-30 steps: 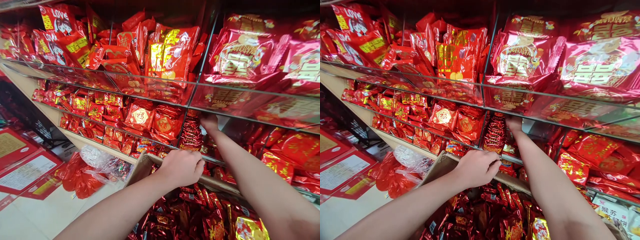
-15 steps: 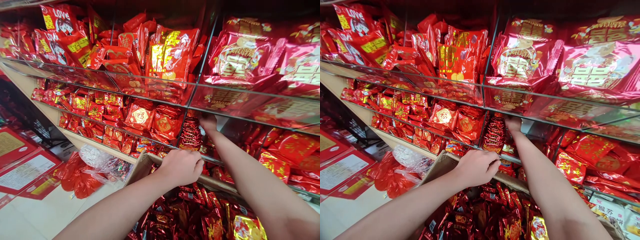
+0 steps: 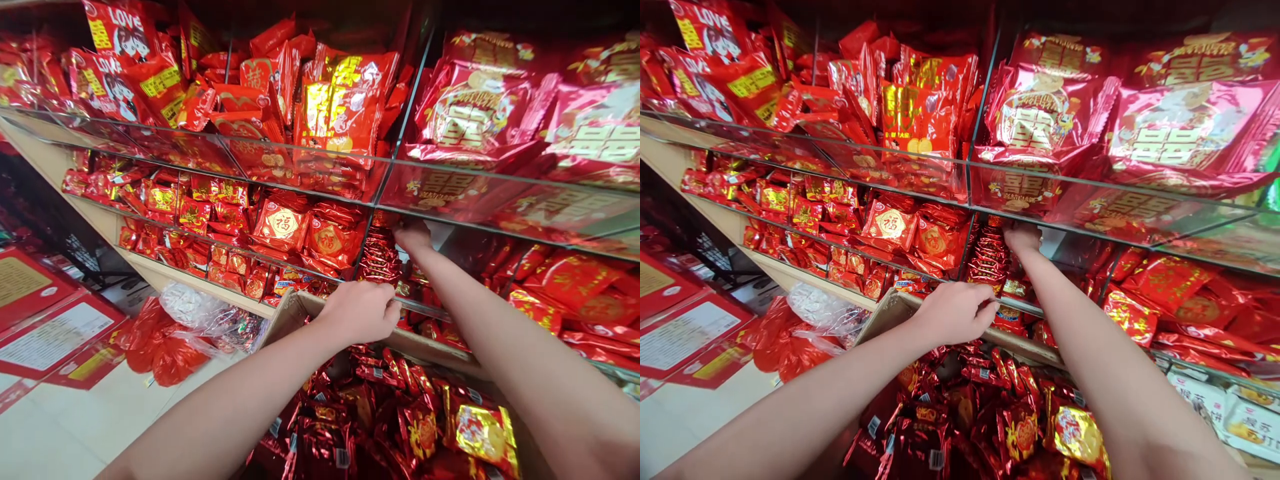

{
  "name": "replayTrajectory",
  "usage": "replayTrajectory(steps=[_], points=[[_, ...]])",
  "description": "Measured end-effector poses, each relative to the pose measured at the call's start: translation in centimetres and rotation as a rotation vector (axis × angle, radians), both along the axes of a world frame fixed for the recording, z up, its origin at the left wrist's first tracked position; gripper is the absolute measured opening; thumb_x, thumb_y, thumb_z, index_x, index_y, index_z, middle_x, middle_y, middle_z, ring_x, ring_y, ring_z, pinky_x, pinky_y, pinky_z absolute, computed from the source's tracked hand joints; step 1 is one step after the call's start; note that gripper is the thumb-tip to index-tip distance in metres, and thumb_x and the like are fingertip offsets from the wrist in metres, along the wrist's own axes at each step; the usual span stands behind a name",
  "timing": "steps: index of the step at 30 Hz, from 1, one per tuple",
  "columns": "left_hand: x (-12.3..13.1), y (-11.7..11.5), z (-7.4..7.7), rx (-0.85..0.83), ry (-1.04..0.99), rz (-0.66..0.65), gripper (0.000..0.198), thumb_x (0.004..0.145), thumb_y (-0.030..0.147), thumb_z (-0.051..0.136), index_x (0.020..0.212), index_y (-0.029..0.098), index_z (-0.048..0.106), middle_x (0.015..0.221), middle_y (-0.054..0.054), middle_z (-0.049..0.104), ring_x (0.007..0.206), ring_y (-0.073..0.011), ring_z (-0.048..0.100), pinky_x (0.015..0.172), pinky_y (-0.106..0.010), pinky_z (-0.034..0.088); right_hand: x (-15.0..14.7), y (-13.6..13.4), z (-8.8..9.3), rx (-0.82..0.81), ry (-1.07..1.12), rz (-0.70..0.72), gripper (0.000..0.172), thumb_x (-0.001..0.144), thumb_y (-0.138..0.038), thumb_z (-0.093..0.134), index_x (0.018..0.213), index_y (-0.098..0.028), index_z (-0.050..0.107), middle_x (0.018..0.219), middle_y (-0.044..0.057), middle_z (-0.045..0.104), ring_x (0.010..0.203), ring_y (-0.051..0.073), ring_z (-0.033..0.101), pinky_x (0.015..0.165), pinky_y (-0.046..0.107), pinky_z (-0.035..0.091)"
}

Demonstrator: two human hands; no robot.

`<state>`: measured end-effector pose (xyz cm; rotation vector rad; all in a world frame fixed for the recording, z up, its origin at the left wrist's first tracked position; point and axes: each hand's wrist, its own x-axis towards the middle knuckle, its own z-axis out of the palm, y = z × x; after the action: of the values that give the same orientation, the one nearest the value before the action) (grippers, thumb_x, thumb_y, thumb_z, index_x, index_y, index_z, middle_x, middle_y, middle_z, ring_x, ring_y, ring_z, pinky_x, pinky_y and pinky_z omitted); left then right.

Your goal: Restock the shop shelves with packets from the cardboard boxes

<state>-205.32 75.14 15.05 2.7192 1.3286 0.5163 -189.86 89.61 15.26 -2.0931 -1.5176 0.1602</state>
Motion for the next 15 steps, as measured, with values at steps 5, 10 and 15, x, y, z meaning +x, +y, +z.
replayTrajectory(steps=[5, 10, 15], points=[[-0.1, 0.1, -0.2, 0.009, 0.011, 0.011, 0.034, 0.082, 0.037, 0.029, 0.077, 0.021, 0.059, 0.073, -0.004, 0.063, 0.063, -0.0189, 0.058, 0.053, -0.030, 0.038, -0.8, -9.3, 1.7, 0.269, -0.170, 0.330, 0.034, 0.074, -0.036, 0.049, 0.099, -0.014, 0.055, 0.098, 0.012, 0.057, 0.093, 0.024, 0.050, 0.081, 0.038, 0.038], [0.1, -0.3, -0.1, 0.016, -0.001, 0.025, 0.033, 0.082, 0.038, 0.031, 0.081, 0.021, 0.060, 0.071, -0.004, 0.062, 0.063, -0.0189, 0.057, 0.054, -0.030, 0.039, -1.5, -22.3, -0.9, 0.297, -0.336, 0.966, 0.018, 0.081, -0.027, 0.040, 0.079, -0.023, 0.058, 0.073, 0.004, 0.057, 0.069, 0.017, 0.049, 0.067, 0.031, 0.040], [0.2, -0.8, 0.0, 0.039, -0.004, 0.016, 0.037, 0.083, 0.039, 0.029, 0.079, 0.020, 0.060, 0.073, -0.004, 0.063, 0.064, -0.0182, 0.057, 0.056, -0.030, 0.040, -3.0, -24.0, -7.5, -0.211, -0.451, 0.867, 0.018, 0.078, -0.014, 0.042, 0.086, -0.014, 0.058, 0.087, 0.011, 0.057, 0.083, 0.020, 0.051, 0.075, 0.032, 0.040]])
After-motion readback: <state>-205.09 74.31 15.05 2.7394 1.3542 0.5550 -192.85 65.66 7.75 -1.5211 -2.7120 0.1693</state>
